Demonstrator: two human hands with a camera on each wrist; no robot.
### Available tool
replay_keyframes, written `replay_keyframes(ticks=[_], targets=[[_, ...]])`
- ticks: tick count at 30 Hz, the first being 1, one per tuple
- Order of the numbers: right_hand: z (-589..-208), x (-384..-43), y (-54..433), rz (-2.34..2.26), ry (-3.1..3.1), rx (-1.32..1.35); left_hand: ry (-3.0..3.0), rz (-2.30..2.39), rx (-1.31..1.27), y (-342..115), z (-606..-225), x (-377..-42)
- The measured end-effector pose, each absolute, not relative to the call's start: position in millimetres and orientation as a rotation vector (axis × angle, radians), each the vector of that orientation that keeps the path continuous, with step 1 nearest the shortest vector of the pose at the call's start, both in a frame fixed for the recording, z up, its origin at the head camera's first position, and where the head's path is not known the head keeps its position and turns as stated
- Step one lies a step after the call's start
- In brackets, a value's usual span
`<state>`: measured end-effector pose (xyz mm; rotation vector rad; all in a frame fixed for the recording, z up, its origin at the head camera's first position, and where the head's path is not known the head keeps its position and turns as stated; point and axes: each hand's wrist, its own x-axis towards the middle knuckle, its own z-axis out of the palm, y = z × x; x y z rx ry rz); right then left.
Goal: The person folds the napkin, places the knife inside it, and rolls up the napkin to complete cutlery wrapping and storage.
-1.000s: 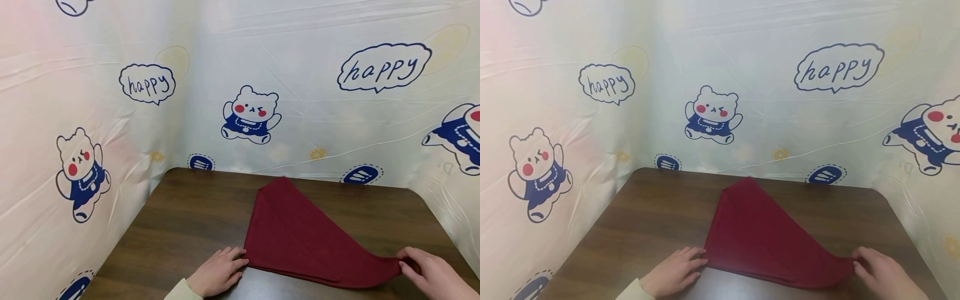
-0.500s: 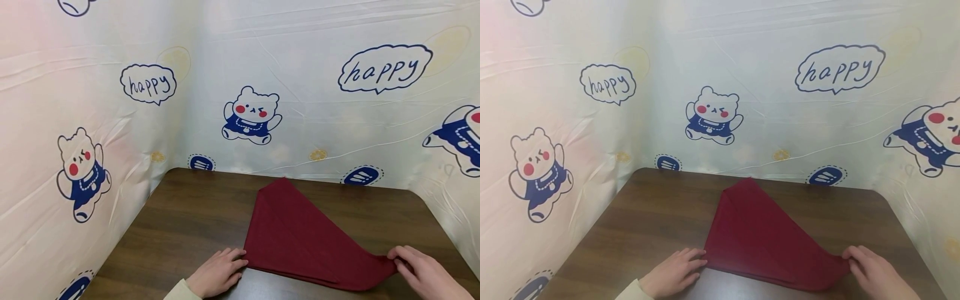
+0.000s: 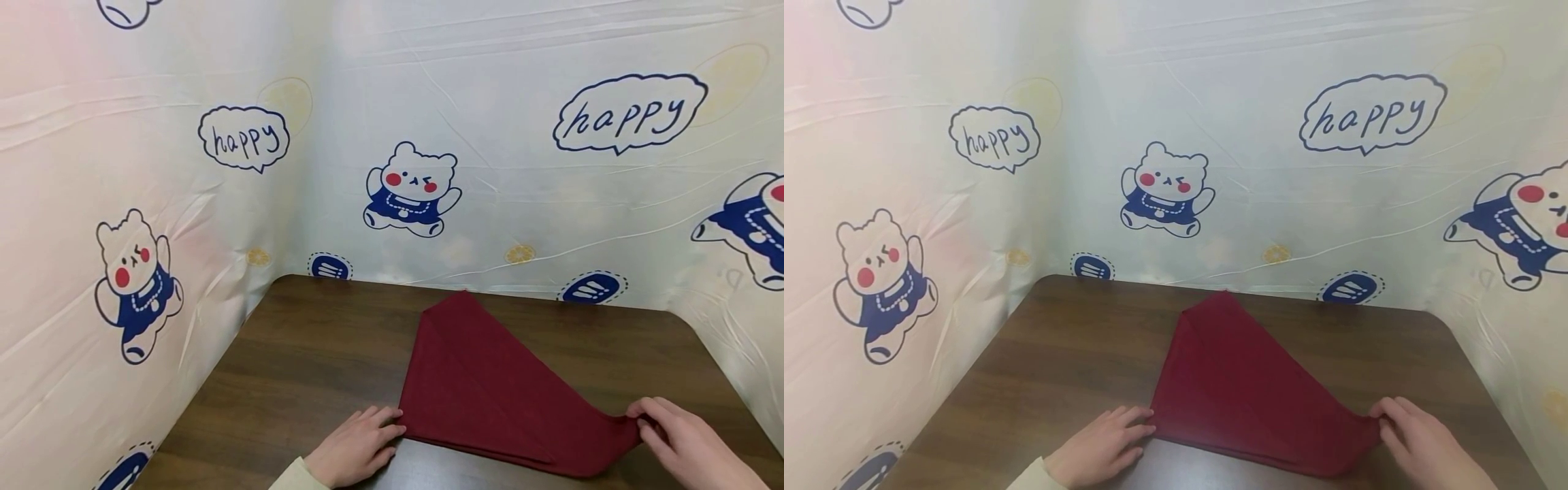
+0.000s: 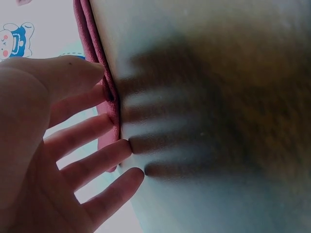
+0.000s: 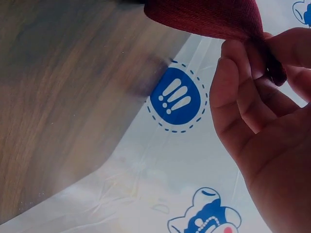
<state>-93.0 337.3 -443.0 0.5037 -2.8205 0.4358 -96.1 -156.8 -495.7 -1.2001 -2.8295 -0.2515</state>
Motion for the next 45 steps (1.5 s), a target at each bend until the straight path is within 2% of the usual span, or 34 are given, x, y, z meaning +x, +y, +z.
replay_keyframes(ticks=[5,26,45], targets=[[-442,-94,333,0.457,-2.854,0.444,-2.824,-0.240,-1.193,-156,-497,-95],[-442,-100,309,0.468,-2.702,0.592,-2.801,-0.243,-1.188,-156,-498,-93],[-423,-108,283,0.435,-2.692,0.632,-2.798,-0.221,-1.185,-152,-498,-94]])
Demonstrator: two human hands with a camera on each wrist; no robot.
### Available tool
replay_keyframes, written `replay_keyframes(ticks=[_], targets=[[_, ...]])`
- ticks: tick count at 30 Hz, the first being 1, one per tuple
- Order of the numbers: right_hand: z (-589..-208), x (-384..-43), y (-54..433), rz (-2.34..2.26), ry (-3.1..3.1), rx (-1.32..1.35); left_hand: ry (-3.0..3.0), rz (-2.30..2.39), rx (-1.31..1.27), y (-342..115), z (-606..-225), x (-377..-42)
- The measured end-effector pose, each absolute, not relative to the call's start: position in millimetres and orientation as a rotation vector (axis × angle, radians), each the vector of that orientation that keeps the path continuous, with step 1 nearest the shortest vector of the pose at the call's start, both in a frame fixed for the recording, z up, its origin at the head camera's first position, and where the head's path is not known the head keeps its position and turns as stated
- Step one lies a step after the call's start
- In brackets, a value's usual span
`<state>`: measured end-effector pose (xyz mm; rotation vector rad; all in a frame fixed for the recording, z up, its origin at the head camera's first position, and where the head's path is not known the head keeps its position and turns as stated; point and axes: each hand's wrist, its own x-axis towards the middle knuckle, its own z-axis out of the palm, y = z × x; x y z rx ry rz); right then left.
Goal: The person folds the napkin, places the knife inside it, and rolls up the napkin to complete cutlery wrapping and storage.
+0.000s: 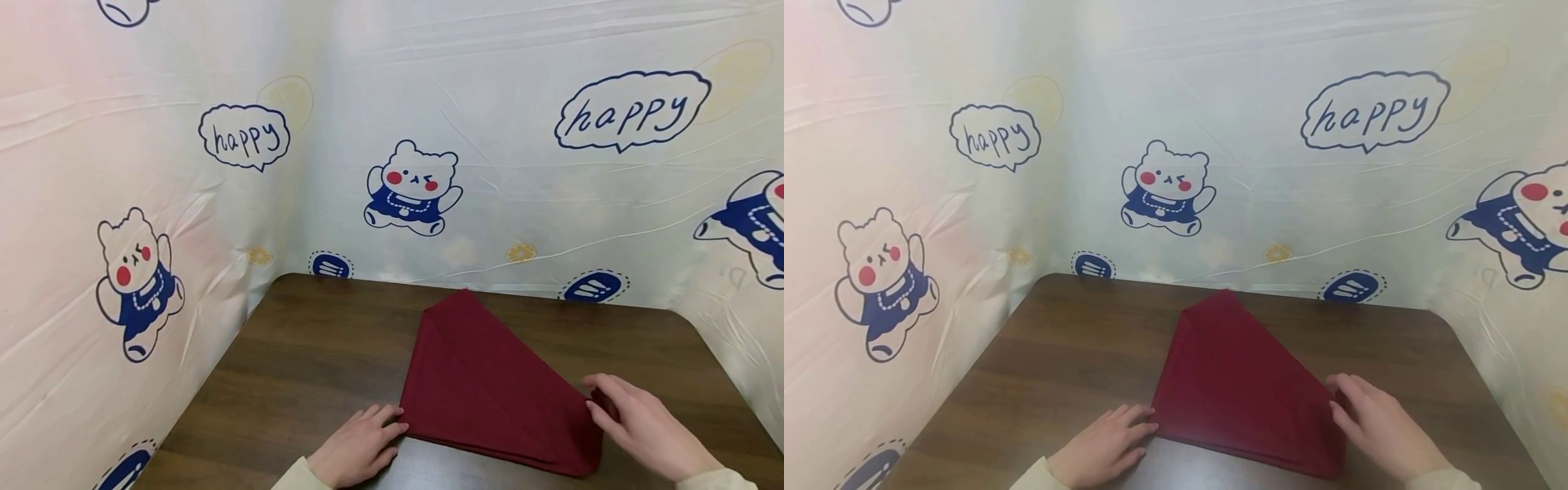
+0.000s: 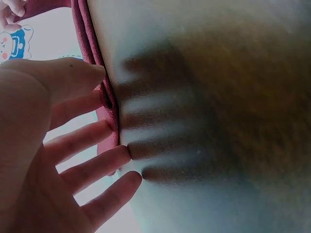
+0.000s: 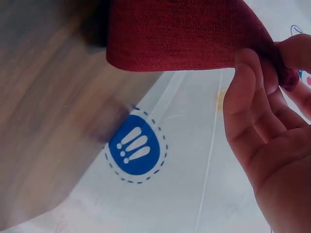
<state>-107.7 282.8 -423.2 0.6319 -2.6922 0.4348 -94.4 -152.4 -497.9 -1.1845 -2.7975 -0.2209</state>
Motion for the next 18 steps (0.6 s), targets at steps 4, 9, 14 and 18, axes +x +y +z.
replay_keyframes(ticks=[4,9,14,18], targets=[[-421,-110,275,0.431,-2.652,0.665,-2.776,-0.214,-1.187,-152,-498,-95],[-416,-111,266,0.440,-2.617,0.696,-2.817,-0.224,-1.191,-152,-497,-96],[-413,-113,259,0.452,-2.582,0.722,-2.855,-0.229,-1.190,-151,-496,-96],[-411,-116,251,0.464,-2.610,0.711,-2.872,-0.229,-1.177,-151,-496,-96]])
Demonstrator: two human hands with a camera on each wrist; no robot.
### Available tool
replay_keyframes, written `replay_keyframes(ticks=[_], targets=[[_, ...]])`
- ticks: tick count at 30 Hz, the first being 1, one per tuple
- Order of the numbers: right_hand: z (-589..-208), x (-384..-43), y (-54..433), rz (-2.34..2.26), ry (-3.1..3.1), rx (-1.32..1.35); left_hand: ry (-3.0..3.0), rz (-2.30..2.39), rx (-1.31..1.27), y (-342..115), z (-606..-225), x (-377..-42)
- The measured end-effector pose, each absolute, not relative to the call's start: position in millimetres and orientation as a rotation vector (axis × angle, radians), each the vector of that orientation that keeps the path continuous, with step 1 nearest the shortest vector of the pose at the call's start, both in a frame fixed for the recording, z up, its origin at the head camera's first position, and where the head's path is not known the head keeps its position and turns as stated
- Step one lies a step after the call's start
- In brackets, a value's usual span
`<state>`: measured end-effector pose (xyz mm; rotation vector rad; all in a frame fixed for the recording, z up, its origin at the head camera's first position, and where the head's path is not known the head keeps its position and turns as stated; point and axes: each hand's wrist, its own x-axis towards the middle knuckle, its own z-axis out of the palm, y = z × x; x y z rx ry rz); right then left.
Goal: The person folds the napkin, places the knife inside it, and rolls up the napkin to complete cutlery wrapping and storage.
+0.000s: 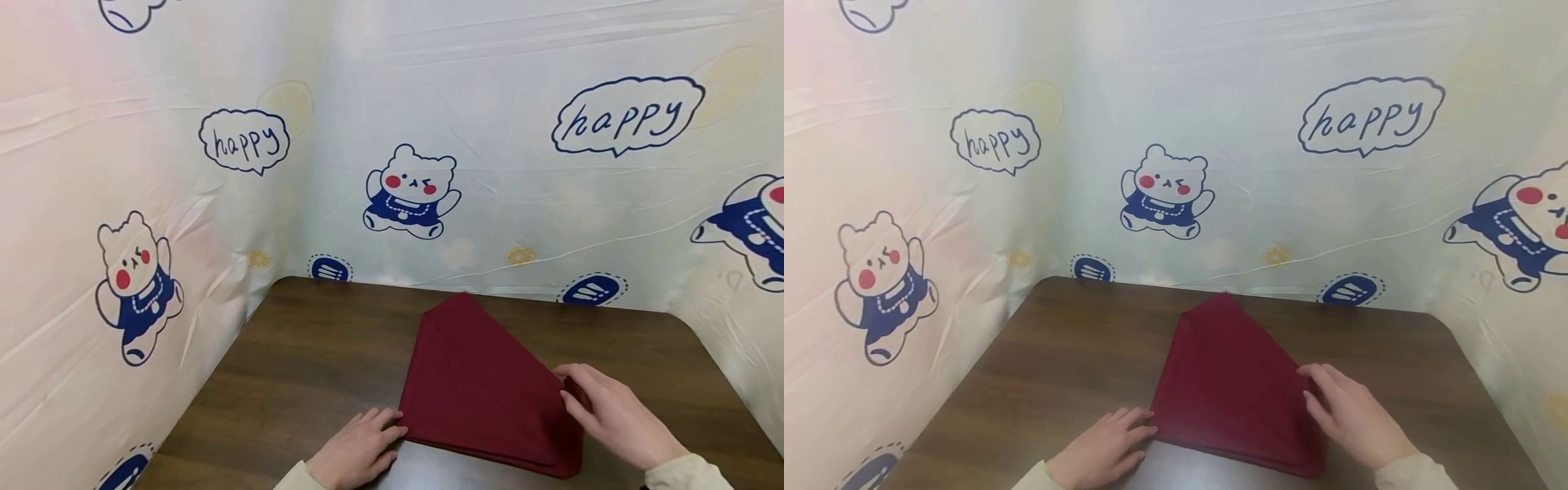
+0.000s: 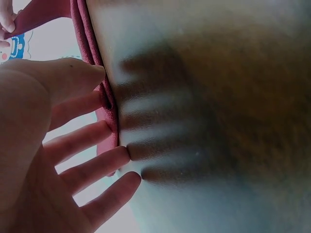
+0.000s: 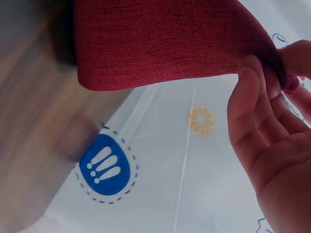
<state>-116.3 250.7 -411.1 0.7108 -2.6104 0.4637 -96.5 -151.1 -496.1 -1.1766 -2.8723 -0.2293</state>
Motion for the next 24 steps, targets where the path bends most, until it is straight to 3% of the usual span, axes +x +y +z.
replay_keyframes(ticks=[24], targets=[[-398,-125,220,0.518,-2.517,0.813,-2.869,-0.237,-1.189,-152,-497,-97]])
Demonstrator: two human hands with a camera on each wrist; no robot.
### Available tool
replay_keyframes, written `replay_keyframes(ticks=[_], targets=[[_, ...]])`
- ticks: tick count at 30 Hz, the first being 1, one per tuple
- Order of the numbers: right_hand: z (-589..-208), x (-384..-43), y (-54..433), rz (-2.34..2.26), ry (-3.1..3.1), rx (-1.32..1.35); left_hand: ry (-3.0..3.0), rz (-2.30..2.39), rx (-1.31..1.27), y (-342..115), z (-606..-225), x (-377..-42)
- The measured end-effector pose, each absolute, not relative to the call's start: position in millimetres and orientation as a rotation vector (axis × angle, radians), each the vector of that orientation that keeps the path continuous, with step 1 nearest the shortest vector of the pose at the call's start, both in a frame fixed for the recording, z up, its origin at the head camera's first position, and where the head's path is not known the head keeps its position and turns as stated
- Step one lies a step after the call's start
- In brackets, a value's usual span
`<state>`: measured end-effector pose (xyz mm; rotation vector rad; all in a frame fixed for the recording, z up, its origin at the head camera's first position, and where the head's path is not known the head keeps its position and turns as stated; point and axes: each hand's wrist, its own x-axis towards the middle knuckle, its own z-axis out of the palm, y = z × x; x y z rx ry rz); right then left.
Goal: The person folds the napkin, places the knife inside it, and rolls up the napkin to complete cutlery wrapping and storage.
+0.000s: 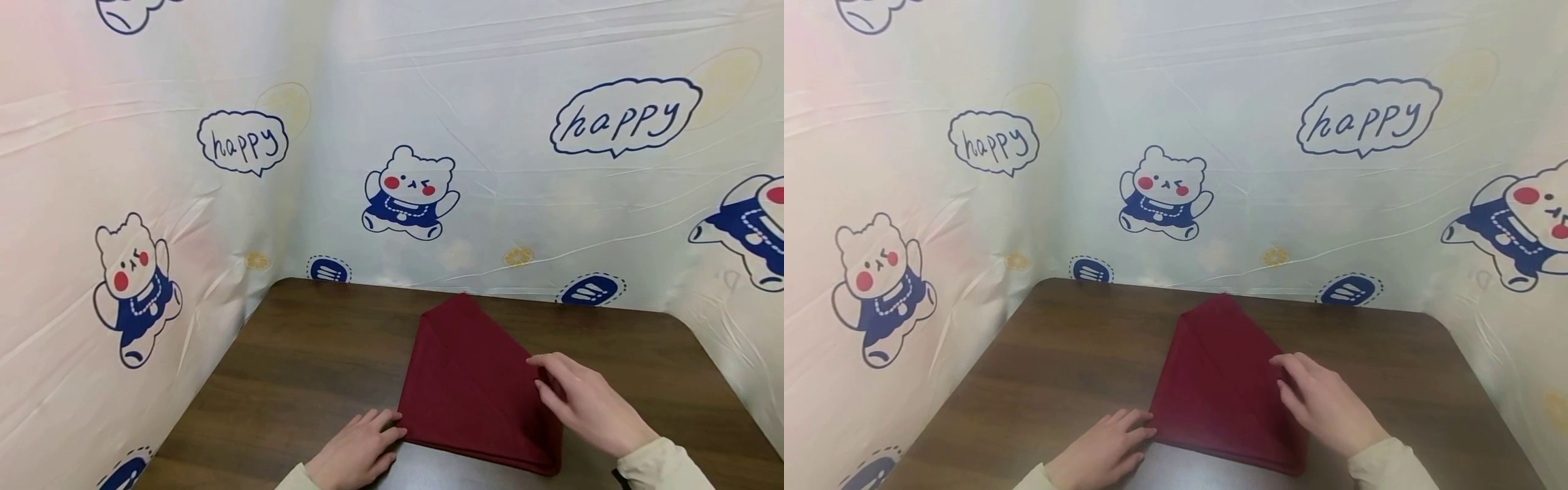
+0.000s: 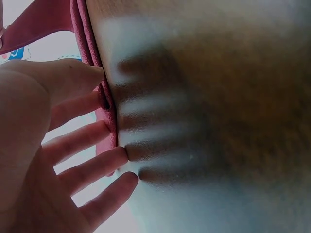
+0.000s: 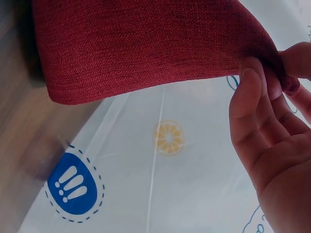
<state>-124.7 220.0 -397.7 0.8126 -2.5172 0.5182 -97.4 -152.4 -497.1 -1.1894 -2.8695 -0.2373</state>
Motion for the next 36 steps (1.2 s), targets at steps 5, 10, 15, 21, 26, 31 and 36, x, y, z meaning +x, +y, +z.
replay_keyframes(ticks=[5,10,15,21,26,31,36], targets=[[-396,-124,215,0.526,-2.525,0.820,-2.844,-0.236,-1.203,-153,-499,-97],[-395,-124,210,0.538,-2.524,0.836,-2.845,-0.238,-1.212,-154,-500,-97],[-394,-124,205,0.540,-2.521,0.856,-2.847,-0.243,-1.207,-154,-500,-97],[-394,-125,199,0.553,-2.505,0.878,-2.857,-0.252,-1.204,-154,-500,-96],[-396,-127,192,0.566,-2.528,0.884,-2.859,-0.248,-1.194,-154,-499,-95],[-397,-129,185,0.577,-2.543,0.897,-2.842,-0.233,-1.180,-153,-500,-95],[-400,-131,177,0.590,-2.530,0.934,-2.805,-0.212,-1.174,-152,-500,-94]])
